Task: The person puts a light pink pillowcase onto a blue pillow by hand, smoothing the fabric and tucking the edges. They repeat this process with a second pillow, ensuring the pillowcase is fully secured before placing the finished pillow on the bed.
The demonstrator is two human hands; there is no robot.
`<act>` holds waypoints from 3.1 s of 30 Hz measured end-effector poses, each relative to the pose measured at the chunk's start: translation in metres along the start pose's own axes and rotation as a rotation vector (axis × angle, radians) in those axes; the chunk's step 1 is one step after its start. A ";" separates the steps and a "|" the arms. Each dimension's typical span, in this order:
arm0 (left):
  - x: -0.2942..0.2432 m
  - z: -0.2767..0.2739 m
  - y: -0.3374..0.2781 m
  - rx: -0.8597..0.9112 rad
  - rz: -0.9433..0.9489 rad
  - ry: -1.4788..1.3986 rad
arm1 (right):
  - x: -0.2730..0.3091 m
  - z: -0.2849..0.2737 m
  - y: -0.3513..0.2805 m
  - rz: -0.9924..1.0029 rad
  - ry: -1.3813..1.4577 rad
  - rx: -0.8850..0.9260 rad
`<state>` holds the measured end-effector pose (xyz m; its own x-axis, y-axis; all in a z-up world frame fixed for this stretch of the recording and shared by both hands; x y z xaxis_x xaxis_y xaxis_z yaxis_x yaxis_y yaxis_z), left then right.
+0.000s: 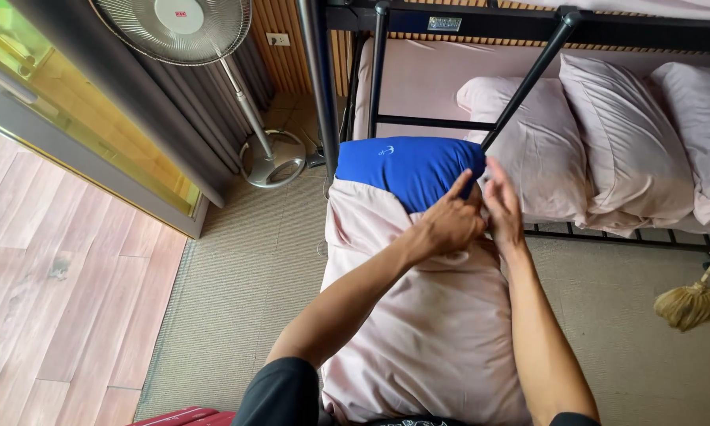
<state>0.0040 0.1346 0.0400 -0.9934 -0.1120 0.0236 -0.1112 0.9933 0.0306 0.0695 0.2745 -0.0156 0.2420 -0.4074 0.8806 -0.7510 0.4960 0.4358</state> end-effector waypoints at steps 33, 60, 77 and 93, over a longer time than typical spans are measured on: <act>-0.066 0.014 -0.213 -0.716 -0.465 -0.415 | 0.134 0.027 -0.124 -0.411 -0.659 0.274; -0.102 0.007 -0.232 -0.866 -0.220 -0.212 | 0.076 -0.022 -0.165 -0.094 -0.641 0.653; -0.116 0.089 -0.173 -0.547 -0.163 -0.376 | 0.082 -0.031 -0.100 -0.122 -0.568 0.334; -0.071 0.076 -0.224 -0.580 -0.557 -0.560 | 0.110 0.002 -0.086 -0.328 -0.685 0.302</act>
<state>0.0975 -0.0780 -0.0448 -0.6885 -0.3826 -0.6161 -0.6865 0.6177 0.3837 0.1600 0.1858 0.0435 0.1223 -0.9229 0.3650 -0.8643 0.0818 0.4964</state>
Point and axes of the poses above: each hand's wrist, its own y-axis towards the middle knuckle, its own z-axis out of the palm, x = y × z, the point moved 2 cm from there along y, towards the middle knuckle, and after that the axes turned 3 degrees about y, right-handed, at the moved point
